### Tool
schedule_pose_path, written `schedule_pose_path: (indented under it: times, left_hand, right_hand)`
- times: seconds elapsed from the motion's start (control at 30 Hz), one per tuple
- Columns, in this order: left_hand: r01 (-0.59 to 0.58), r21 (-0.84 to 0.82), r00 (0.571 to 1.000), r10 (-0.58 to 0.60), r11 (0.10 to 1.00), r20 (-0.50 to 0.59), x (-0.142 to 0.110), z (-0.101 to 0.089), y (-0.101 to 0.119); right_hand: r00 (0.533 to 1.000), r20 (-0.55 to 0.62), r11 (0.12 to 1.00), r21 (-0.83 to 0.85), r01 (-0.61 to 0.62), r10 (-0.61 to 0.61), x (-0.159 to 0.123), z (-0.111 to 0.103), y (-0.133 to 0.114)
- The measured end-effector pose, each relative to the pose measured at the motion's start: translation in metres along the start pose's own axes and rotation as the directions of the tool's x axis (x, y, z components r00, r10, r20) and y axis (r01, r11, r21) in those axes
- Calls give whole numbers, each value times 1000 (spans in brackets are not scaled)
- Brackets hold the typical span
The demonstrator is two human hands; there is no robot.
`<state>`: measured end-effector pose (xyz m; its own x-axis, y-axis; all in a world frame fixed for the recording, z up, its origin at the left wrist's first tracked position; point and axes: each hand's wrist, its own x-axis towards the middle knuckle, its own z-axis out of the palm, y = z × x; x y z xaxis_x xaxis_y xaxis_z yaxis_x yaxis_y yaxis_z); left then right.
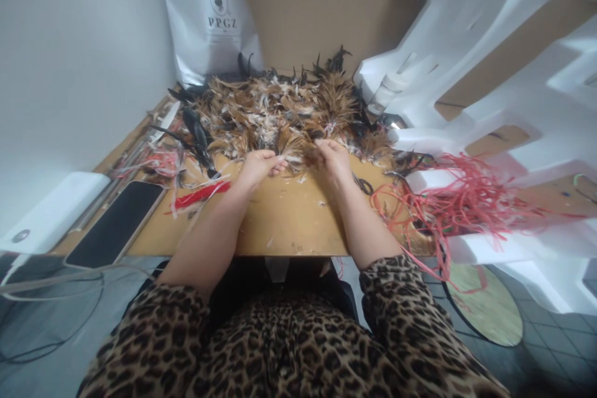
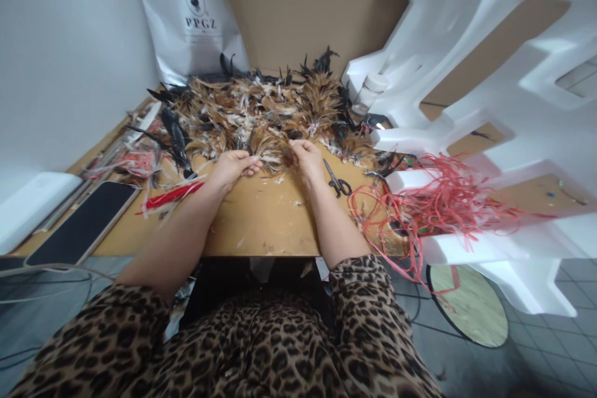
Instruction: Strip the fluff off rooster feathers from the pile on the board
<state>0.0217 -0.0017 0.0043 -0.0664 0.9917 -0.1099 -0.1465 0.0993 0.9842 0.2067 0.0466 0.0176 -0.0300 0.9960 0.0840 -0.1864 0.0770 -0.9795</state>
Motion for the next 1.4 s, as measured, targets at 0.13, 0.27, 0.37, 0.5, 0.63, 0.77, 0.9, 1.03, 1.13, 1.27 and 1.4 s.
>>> schedule_pose_path:
  times: [0.13,0.27,0.37,0.5,0.63,0.77,0.9,1.03,1.13,1.27,1.4]
  left_hand:
    - [-3,-91,999,-2,996,-50,3,-2,0]
    - [16,-141,997,-26,990,-66,2,-1,2]
    - [25,-159,997,-35,987,-62,1,0,3]
    - [25,-183,998,-37,983,-60,0,1,3]
    - [27,-219,997,-43,975,-67,1,-2,4]
    - [74,-267,997,-73,961,13,0,-5,6]
    - [185,-298,979,-149,937,140,-4,-4,9]
    - [243,-297,952,-169,924,254,-8,-1,10]
    - [261,-285,944,-181,922,277,-8,-1,9]
    - [237,-334,960,-167,912,225,-5,-4,9]
    - [137,-447,990,-128,884,52,1,-12,13]
  right_hand:
    - [978,193,899,-410,154,-79,0,-7,4]
    - [927,349,634,-688,353,-138,-4,-6,9]
    - [892,402,424,-785,451,-206,-7,-2,14]
    - [871,448,213,-848,485,-201,-9,5,19]
    - [843,481,155,-838,523,-242,-11,6,13]
    - [780,488,169,-796,582,-392,-16,1,0]
    - [735,509,142,-771,621,-449,-20,1,-5]
    - [720,540,120,-758,641,-435,-20,5,-1]
    - [709,552,116,-748,654,-438,-20,7,3]
    - [696,530,128,-744,656,-484,-19,5,1]
    - [694,498,183,-729,660,-520,-17,-1,-3]
